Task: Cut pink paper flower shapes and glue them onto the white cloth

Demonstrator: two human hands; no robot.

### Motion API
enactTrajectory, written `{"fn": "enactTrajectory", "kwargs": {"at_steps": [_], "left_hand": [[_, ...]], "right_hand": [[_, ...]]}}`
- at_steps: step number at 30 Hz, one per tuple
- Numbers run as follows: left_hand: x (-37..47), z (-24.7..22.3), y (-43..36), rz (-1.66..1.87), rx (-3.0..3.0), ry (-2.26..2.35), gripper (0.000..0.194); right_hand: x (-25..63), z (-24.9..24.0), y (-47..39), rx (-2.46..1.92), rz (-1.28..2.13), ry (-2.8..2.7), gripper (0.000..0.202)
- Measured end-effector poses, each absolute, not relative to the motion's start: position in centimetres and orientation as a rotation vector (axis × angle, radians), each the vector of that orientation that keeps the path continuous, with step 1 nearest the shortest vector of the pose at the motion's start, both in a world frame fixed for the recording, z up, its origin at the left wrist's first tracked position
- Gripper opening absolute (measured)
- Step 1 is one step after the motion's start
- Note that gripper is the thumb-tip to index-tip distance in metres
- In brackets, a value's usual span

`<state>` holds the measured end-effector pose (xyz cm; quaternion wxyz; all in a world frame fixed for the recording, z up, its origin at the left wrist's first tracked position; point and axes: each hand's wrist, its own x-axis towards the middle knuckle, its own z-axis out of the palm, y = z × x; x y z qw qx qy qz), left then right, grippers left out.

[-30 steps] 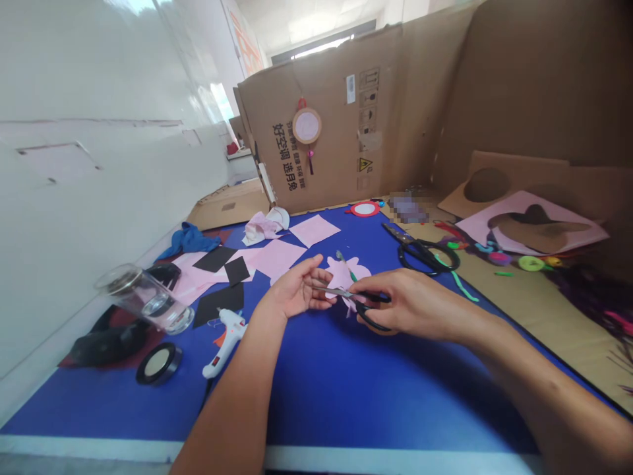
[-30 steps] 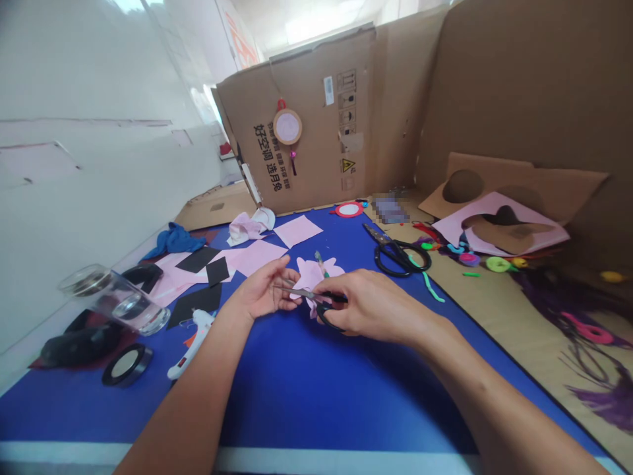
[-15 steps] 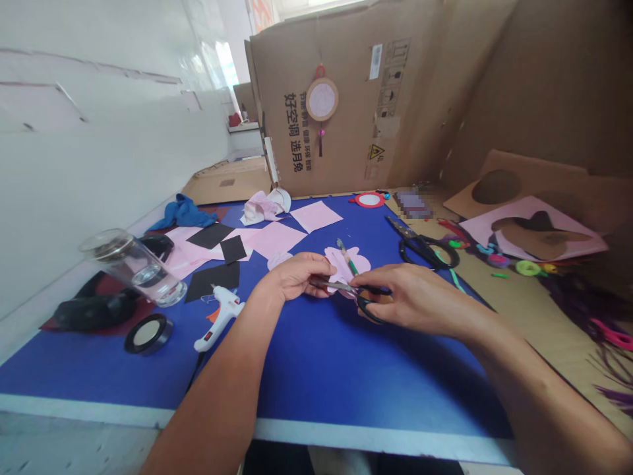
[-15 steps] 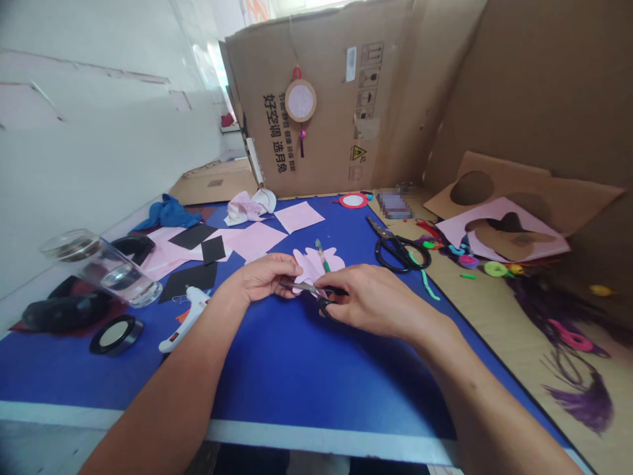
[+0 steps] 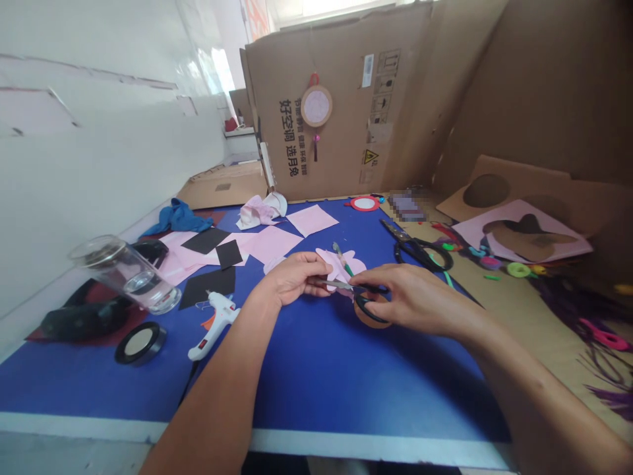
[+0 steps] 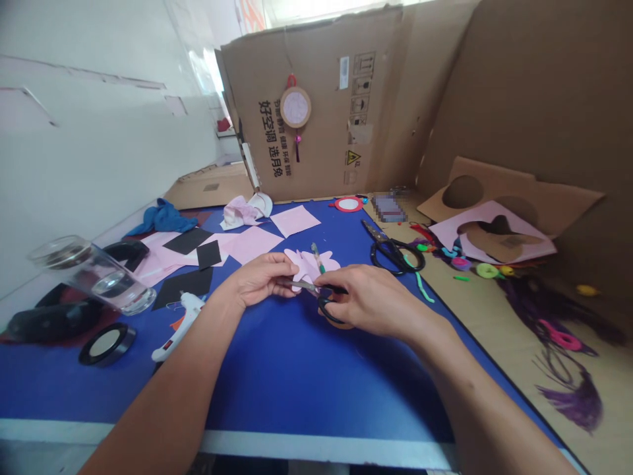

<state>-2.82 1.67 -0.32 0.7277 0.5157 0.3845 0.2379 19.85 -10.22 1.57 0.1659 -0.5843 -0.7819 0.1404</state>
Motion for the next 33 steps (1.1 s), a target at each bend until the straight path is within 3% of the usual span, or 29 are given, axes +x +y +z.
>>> {"fn": "enactTrajectory", "kwargs": {"at_steps": [33], "left_hand": [[-2.2,0.5,1.1,0.584,1.081,0.933,0.019]], "right_hand": [[20.2,1.4,-10.0,-1.633,0.406,-2.234,0.038]]}}
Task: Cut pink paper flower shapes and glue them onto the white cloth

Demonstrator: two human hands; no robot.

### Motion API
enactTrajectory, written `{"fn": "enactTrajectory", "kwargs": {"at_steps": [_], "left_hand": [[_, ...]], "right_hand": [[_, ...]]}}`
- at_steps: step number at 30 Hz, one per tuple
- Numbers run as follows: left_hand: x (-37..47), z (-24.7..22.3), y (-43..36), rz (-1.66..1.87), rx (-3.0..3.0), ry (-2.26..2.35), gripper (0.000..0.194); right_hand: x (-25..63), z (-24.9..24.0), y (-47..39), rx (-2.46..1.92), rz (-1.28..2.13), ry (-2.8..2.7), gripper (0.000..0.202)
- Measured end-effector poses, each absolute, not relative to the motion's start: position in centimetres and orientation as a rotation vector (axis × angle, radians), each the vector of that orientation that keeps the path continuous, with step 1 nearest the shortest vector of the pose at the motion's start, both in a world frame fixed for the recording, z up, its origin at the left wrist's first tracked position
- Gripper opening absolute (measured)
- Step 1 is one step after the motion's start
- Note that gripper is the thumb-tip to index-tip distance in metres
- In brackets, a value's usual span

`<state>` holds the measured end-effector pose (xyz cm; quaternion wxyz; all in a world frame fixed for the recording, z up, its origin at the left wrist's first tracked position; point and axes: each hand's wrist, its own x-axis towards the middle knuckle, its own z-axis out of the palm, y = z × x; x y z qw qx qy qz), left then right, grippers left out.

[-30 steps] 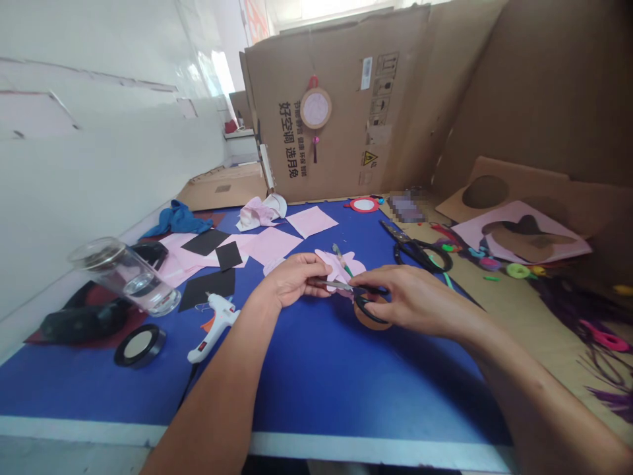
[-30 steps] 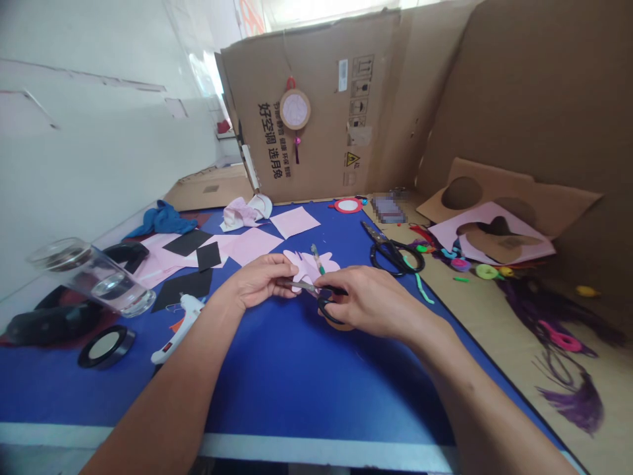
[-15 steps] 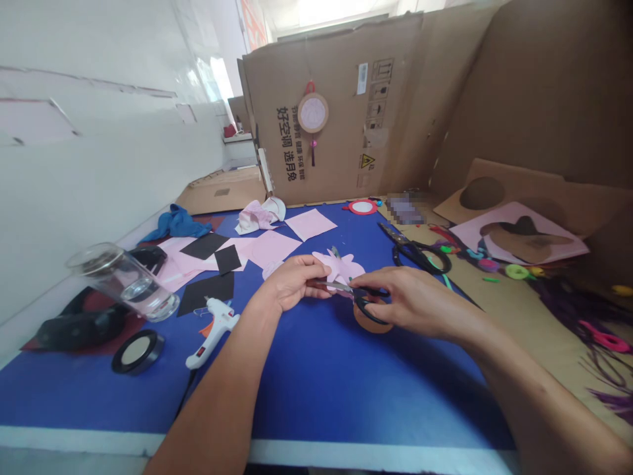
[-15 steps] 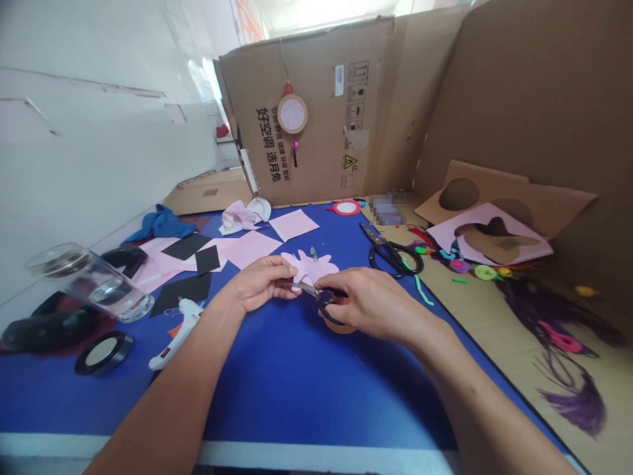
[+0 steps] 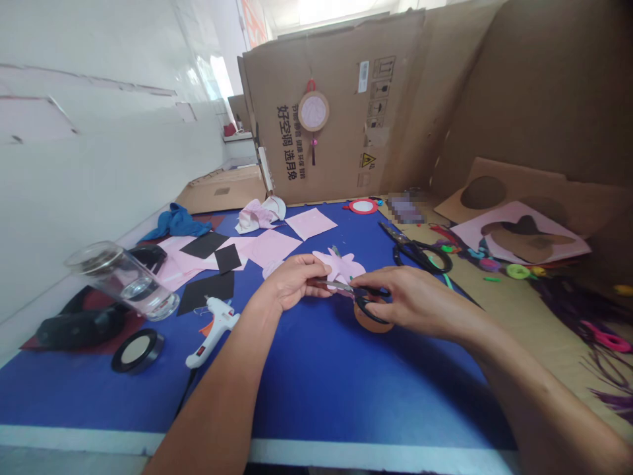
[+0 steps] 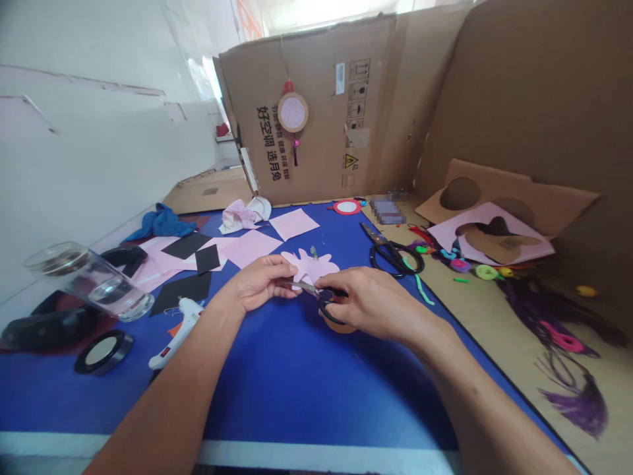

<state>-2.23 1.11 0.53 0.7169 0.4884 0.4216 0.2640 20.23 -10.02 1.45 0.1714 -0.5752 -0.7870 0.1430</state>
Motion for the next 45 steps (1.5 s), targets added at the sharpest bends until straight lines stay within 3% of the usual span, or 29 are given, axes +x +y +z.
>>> {"fn": "enactTrajectory", "kwargs": {"at_steps": [34,45], "left_hand": [[-2.08,0.42,1.15,0.58,1.078,0.93,0.02],[-2.01,0.07,1.26,0.603,1.079,0.94,0.019]], "right_hand": [[20.19,1.62,-10.11,-1.646,0.407,-2.247,0.041],[20.62,1.01,-10.2,-1.686,0.261,-2.242,0.045]]}}
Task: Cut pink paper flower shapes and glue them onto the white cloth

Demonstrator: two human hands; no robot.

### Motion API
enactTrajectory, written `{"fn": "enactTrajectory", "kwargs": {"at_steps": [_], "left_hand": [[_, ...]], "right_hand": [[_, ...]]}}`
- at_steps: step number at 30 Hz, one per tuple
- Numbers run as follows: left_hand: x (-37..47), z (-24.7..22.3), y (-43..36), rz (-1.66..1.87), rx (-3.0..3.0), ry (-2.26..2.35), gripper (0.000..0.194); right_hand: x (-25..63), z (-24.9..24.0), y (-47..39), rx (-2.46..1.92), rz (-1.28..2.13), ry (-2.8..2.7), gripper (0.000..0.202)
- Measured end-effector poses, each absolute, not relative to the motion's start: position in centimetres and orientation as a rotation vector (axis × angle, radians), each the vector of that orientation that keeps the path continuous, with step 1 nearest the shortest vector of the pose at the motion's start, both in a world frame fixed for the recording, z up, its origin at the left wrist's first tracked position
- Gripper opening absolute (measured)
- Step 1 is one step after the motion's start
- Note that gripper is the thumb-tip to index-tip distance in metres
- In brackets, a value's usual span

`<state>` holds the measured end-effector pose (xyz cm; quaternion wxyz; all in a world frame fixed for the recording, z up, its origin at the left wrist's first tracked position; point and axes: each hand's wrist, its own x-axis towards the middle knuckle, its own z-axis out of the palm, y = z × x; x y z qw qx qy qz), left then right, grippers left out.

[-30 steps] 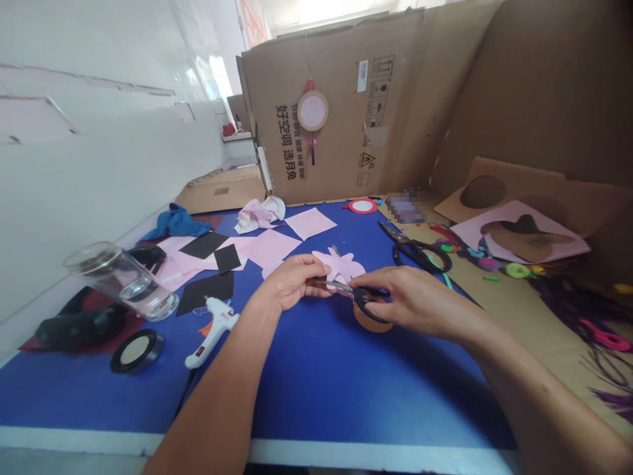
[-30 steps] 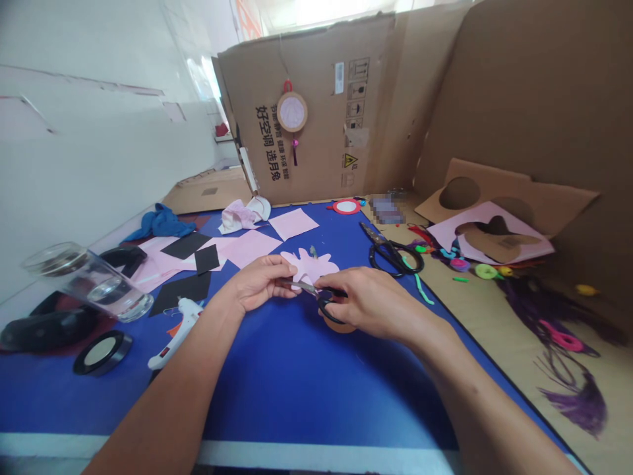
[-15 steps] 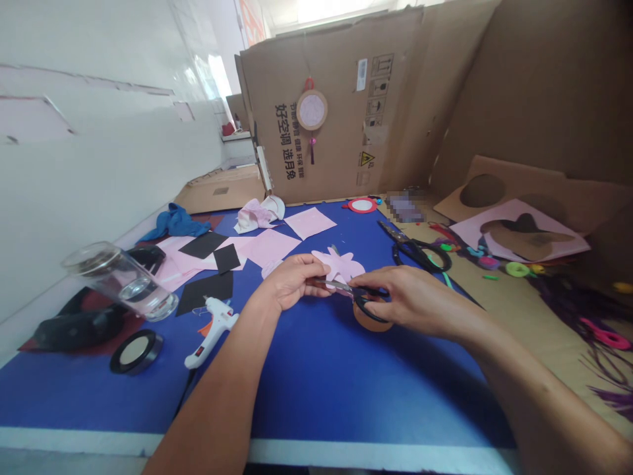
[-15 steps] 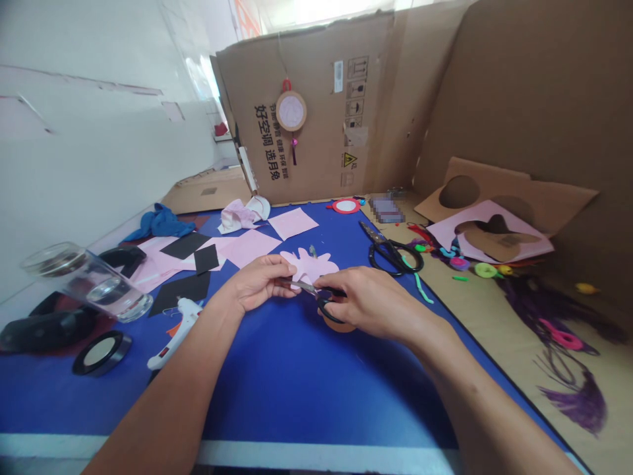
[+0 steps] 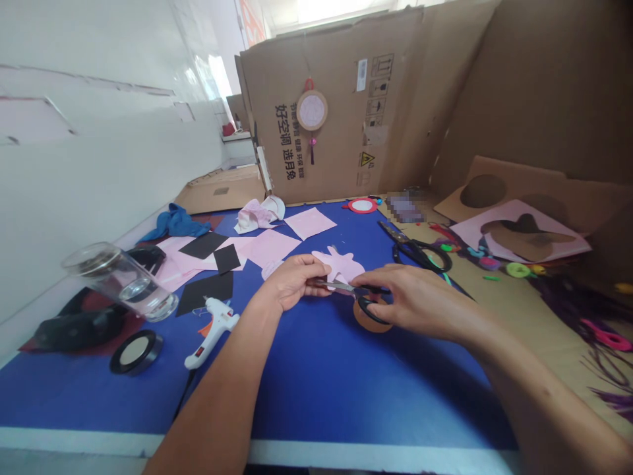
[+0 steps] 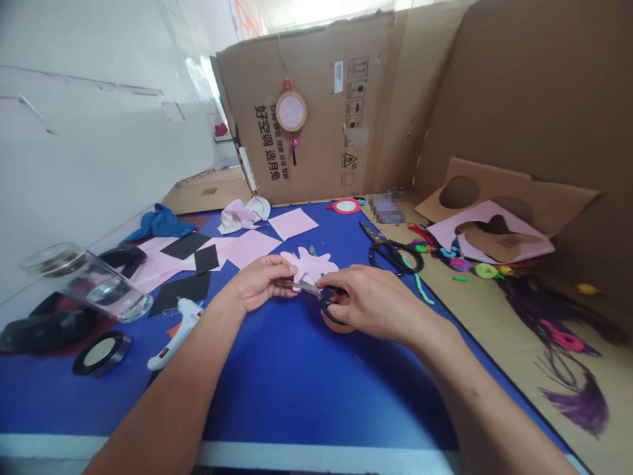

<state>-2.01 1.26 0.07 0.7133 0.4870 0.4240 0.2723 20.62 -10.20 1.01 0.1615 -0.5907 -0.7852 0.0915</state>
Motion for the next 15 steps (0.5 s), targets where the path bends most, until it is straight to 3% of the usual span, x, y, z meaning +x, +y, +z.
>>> {"fn": "enactTrajectory", "kwargs": {"at_steps": [15], "left_hand": [[-1.8,-0.1,1.6,0.745,1.041,1.005,0.015]], "right_hand": [[21.8,0.9,-10.2,-1.7,0.221,-2.178,0.038]]}}
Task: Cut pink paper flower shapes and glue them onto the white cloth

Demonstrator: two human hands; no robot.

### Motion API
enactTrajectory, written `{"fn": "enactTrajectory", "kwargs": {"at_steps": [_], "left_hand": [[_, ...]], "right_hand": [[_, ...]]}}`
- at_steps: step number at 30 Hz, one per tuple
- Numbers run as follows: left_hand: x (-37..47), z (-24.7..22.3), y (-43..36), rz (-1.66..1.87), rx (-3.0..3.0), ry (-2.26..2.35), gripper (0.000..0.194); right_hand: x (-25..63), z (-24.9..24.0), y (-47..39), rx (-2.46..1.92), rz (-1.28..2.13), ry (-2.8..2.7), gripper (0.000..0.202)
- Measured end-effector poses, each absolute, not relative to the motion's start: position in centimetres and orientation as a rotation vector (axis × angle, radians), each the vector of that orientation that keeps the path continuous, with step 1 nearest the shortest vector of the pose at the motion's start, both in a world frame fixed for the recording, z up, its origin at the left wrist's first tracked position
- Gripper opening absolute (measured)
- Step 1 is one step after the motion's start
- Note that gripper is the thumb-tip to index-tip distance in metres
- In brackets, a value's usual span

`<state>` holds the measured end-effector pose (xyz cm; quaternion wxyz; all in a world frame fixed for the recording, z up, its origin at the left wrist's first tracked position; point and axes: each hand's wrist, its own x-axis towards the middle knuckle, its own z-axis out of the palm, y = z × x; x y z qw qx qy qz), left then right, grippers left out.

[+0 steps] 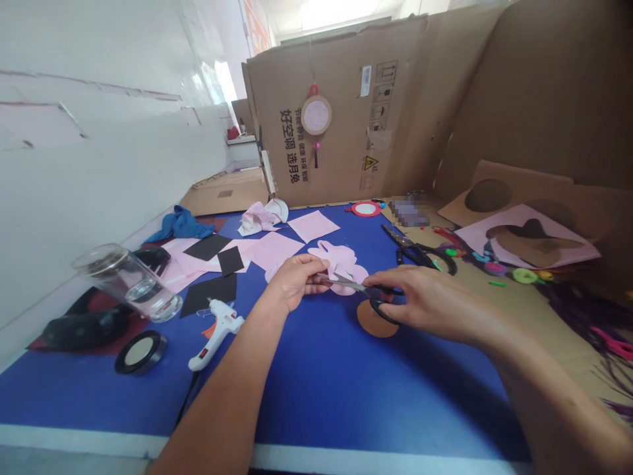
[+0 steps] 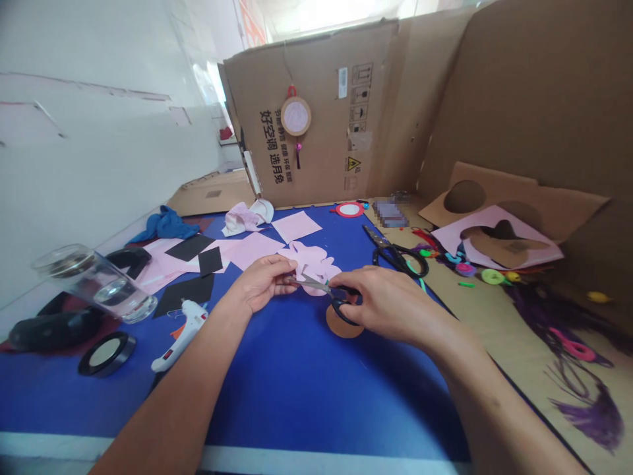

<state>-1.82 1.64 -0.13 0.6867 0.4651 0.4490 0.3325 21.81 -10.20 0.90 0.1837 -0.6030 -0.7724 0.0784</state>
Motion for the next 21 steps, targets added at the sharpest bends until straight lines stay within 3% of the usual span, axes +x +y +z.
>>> {"fn": "enactTrajectory", "kwargs": {"at_steps": [21], "left_hand": [[-0.88,-0.53,1.36,0.89,0.935,0.922,0.018]], "right_hand": [[21.9,1.83,-10.08,-1.729,0.394,-2.075,0.041]]}}
